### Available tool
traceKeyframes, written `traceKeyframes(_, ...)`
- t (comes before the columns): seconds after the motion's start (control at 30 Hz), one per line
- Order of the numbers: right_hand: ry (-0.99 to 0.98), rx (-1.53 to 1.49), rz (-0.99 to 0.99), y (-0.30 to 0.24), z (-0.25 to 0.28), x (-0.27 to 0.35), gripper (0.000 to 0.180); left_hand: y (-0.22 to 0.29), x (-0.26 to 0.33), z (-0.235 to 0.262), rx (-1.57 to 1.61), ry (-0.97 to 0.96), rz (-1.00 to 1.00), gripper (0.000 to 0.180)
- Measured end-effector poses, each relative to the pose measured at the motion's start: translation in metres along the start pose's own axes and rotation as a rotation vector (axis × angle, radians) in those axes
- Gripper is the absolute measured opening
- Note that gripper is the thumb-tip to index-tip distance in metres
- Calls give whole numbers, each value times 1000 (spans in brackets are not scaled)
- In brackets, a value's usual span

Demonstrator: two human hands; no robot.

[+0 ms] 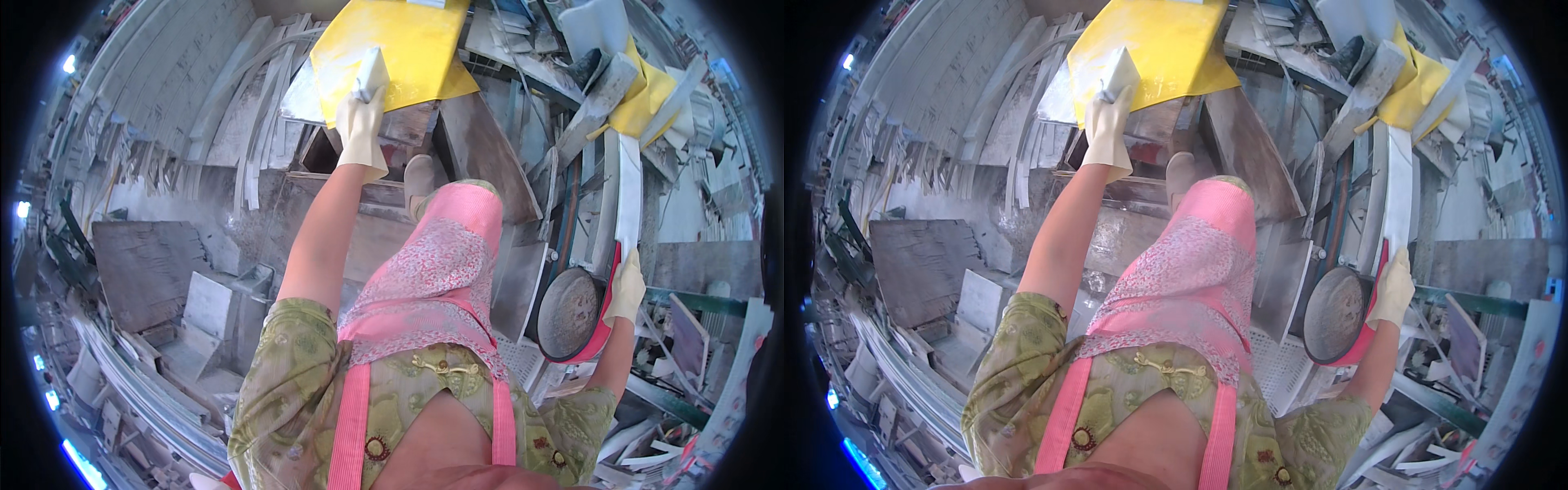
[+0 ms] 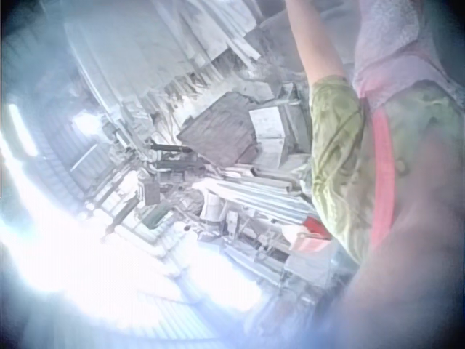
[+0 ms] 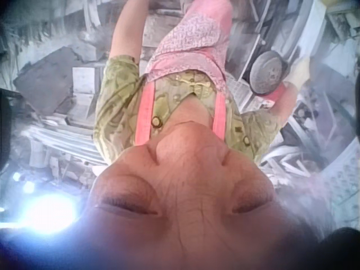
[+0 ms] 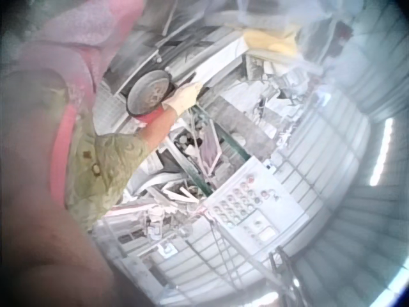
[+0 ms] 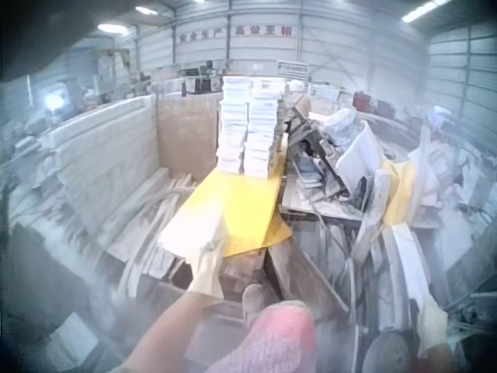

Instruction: The person repeatedly picks up small white rectangular tiles from a yellow tray and stacks them on a growing pile. The person uses both hands to handle the tiles and maintain alignment while stacking.

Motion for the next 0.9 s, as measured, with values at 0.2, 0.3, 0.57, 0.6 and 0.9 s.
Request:
traceKeyframes(0.2,336,-675,-107,-45,82,-31,41,4,3,3,24,0,29,58)
traceKeyframes(0.3,302,-1431,-12,-148,110,-62,43,8,5,2,-16,-41,18,56)
traceKeyframes(0.57,-48,-1695,454,-471,126,-58,27,5,-3,-2,122,12,-102,52)
traceKeyframes(0.6,-119,-1788,408,-496,121,-50,28,4,-5,-1,128,-33,-165,67)
traceKeyframes(0.9,-508,-1734,414,-550,111,1,59,15,7,9,3,-304,-176,117)
Point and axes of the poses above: each hand's wrist, its own x-axis away from the middle knuckle, its own z-axis out of the back of the hand, y = z × x, the point moved 6 cm from there along -x, towards the middle knuckle, and after that the axes turned 8 degrees about -x, right-handed, at the moved point
